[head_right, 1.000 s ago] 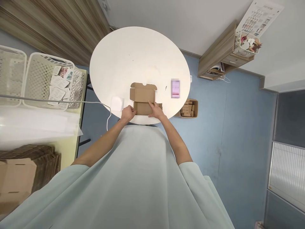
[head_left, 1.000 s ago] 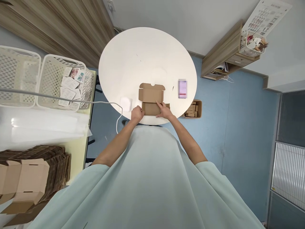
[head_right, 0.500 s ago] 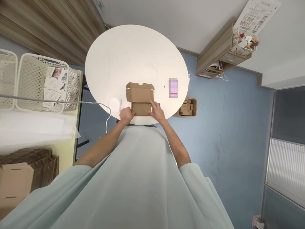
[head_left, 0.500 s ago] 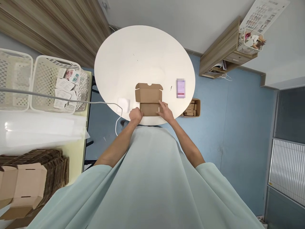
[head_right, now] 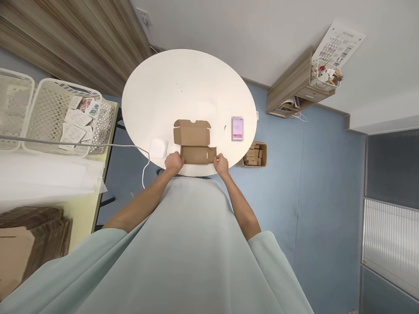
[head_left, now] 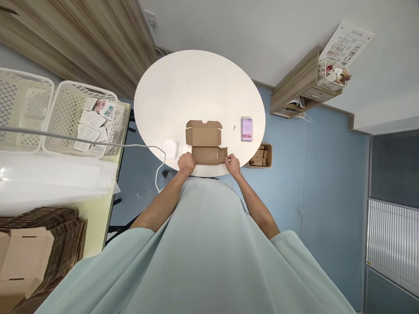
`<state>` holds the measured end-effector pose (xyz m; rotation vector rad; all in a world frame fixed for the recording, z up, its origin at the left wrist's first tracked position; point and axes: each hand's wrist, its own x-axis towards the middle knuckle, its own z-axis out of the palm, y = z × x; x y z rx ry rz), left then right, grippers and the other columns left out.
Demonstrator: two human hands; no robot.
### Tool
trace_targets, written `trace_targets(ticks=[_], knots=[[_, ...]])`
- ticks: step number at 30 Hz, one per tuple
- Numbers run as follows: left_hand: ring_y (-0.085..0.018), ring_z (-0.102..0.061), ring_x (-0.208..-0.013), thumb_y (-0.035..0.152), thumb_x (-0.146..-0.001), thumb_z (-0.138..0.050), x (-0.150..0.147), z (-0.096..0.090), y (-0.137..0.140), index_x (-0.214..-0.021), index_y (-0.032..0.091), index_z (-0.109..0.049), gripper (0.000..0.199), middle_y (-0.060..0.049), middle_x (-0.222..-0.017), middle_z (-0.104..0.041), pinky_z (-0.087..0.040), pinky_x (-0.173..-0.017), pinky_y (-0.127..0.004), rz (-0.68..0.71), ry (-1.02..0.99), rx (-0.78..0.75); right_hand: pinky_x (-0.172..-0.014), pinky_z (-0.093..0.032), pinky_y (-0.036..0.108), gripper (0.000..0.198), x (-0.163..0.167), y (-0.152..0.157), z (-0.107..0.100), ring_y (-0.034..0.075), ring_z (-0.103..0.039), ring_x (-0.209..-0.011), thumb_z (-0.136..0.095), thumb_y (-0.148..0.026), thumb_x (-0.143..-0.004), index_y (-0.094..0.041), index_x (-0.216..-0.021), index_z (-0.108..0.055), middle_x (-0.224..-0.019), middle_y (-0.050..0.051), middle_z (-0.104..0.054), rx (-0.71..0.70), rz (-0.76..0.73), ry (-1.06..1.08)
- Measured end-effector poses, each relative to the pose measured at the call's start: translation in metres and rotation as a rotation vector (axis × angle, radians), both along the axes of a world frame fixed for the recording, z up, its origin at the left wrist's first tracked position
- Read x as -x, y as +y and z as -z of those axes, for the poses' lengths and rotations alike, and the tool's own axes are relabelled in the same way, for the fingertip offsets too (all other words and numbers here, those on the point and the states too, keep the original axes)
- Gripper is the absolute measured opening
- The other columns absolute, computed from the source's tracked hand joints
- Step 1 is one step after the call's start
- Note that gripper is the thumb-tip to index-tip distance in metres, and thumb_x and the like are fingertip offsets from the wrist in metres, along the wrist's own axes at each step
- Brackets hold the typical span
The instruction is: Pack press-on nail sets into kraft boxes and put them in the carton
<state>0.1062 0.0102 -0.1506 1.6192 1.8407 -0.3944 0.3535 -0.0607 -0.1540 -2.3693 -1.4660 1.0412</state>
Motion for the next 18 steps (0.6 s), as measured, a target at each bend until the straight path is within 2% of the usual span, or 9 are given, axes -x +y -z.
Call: trace_targets(ticks=[4, 10, 13, 16, 18], knots=[[-0.039, -0.073, -0.115, 0.025, -0.100, -0.052, -0.001, 0.000, 0.000, -0.124, 0.012, -0.070, 0.033, -0.026, -0.122, -0.076, -0.060, -0.092, -0.047, -0.018, -0.002, -0.009, -0.078, -0.054, 0.035, 0.016, 0.004, 0.006, -0.004, 0.027, -0.072, -0.083, -0.045, -0.032, -0.106, -0.025, -0.102, -0.060, -0.085, 0.005, -0.073, -0.009, -0.034, -0.006], [-0.039, -0.074, -0.118, 0.024, -0.102, -0.053, -0.003, -0.005, 0.000, -0.124, 0.012, -0.071, 0.031, -0.027, -0.126, -0.074, -0.060, -0.094, -0.046, -0.020, -0.013, 0.007, -0.082, -0.056, 0.032, 0.016, 0.018, 0.019, 0.001, 0.023, -0.077, -0.092, -0.047, -0.034, -0.107, -0.026, -0.100, -0.059, -0.102, 0.005, -0.077, -0.003, 0.017, 0.065], [-0.038, -0.074, -0.118, 0.024, -0.103, -0.051, -0.002, -0.005, 0.000, -0.123, 0.012, -0.071, 0.031, -0.026, -0.124, -0.075, -0.060, -0.094, -0.045, -0.022, -0.015, 0.013, -0.087, -0.057, 0.034, 0.016, 0.026, 0.023, -0.001, 0.025, -0.077, -0.099, -0.049, -0.035, -0.108, -0.027, -0.105, -0.062, -0.104, 0.005, -0.079, -0.008, -0.067, 0.040], [-0.038, -0.074, -0.118, 0.028, -0.104, -0.051, 0.000, -0.002, -0.001, -0.124, 0.014, -0.070, 0.031, -0.025, -0.124, -0.075, -0.060, -0.092, -0.045, -0.011, -0.022, 0.013, -0.092, -0.058, 0.037, 0.021, 0.031, 0.027, -0.004, 0.027, -0.076, -0.105, -0.059, -0.045, -0.106, -0.025, -0.110, -0.066, -0.116, 0.009, -0.079, 0.021, -0.160, 0.023], [-0.039, -0.073, -0.118, 0.031, -0.105, -0.053, 0.002, 0.000, -0.003, -0.124, 0.015, -0.070, 0.031, -0.025, -0.123, -0.075, -0.059, -0.093, -0.045, -0.008, -0.027, 0.007, -0.095, -0.057, 0.037, 0.028, 0.032, 0.031, -0.005, 0.028, -0.075, -0.111, -0.062, -0.048, -0.106, -0.022, -0.115, -0.068, -0.123, 0.011, -0.078, 0.030, -0.169, 0.017]])
